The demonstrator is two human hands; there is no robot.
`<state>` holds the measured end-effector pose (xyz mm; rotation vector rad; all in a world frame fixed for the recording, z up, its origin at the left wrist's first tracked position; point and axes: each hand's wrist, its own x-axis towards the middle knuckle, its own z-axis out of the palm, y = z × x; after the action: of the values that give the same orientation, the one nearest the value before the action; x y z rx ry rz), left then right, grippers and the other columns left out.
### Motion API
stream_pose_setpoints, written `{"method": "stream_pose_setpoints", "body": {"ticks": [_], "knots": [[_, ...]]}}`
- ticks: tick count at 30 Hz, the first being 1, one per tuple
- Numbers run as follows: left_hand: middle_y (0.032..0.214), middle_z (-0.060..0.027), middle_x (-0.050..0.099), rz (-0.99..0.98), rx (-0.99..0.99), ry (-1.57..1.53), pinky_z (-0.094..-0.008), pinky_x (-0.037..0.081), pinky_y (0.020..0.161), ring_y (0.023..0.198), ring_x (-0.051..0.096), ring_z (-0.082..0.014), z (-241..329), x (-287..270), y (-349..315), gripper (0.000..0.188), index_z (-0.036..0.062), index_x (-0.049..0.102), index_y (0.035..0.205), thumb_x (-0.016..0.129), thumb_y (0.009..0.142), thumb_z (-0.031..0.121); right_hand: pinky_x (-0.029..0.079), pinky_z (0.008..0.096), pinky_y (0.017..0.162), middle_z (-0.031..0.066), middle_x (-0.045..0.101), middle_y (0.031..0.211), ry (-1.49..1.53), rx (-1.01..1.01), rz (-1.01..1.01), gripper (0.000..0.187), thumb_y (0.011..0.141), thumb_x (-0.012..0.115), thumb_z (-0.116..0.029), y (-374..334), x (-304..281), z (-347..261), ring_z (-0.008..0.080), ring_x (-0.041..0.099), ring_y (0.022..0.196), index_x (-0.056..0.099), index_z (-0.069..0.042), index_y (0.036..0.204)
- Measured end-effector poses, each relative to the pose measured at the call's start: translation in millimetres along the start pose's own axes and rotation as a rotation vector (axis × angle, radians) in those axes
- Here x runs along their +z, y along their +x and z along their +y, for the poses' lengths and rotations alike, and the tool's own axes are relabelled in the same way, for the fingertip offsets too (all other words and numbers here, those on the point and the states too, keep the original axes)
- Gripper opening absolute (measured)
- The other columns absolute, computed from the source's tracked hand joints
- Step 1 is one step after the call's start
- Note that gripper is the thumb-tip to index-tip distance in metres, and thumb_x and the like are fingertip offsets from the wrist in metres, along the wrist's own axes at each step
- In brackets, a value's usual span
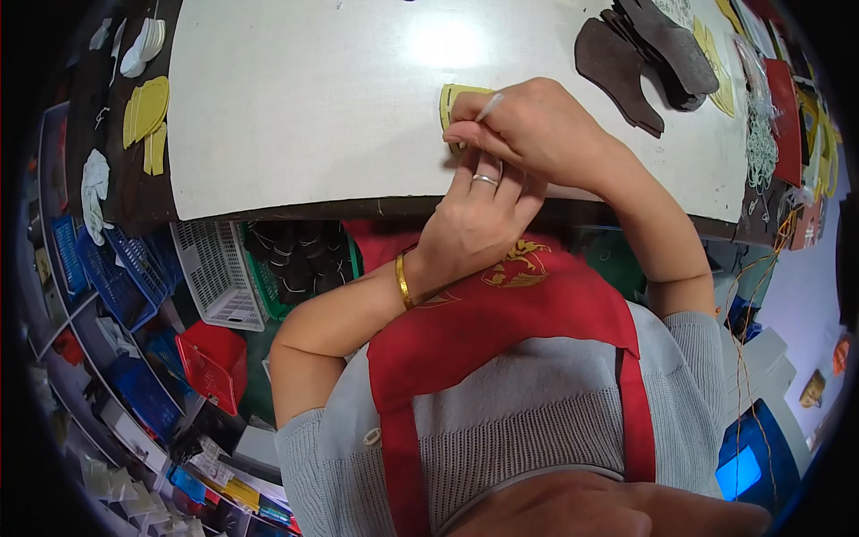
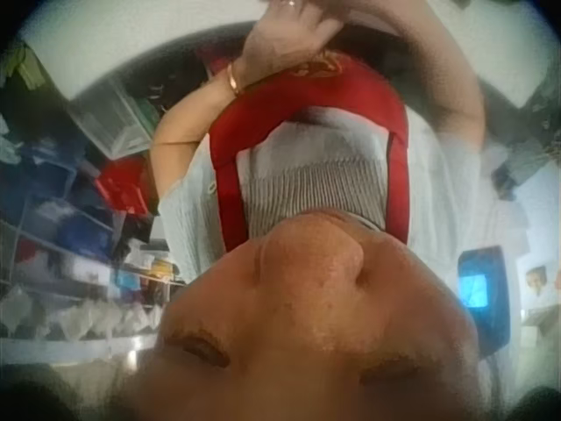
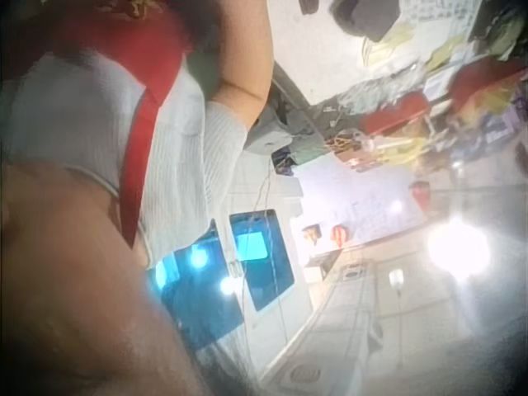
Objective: The person traces guidelines onto cut leather pieces by aligning a plastic template over each piece and drawing markings with a pen.
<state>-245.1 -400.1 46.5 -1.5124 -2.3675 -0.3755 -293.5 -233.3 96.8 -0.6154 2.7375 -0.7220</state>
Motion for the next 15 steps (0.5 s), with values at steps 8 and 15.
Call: {"method": "stream_pose_setpoints", "body": {"ticks": [8,15], "knots": [[0.116,-0.0223,0.063,0.011,-0.05,-0.072,-0.0437,0.055,0.093,0.106,0.063,-0.0364,-0.2,1.6,2.7,0.036,0.0059,0.068,0.115,0.057,0.086,0.023,0.053,0.0362,0.06,0.0081,0.071,0.084,0.07,0.032,0.267,0.023,0.101,0.062,-0.028,-1.9,-6.6,15.4,0.0308,0.068,0.067,0.07,-0.007,0.095],[0.111,-0.0162,0.064,0.034,-0.026,-0.018,-0.0438,0.057,0.089,0.104,0.066,-0.0334,-3.0,2.8,2.8,0.03,0.0053,0.069,0.108,0.056,0.09,0.024,0.052,0.0334,0.06,0.0094,0.07,0.079,-0.11,-0.001,0.224,0.02,0.097,0.067,-0.024,-50.2,0.3,9.1,0.0271,0.069,0.07,0.069,-0.004,0.094]]}}
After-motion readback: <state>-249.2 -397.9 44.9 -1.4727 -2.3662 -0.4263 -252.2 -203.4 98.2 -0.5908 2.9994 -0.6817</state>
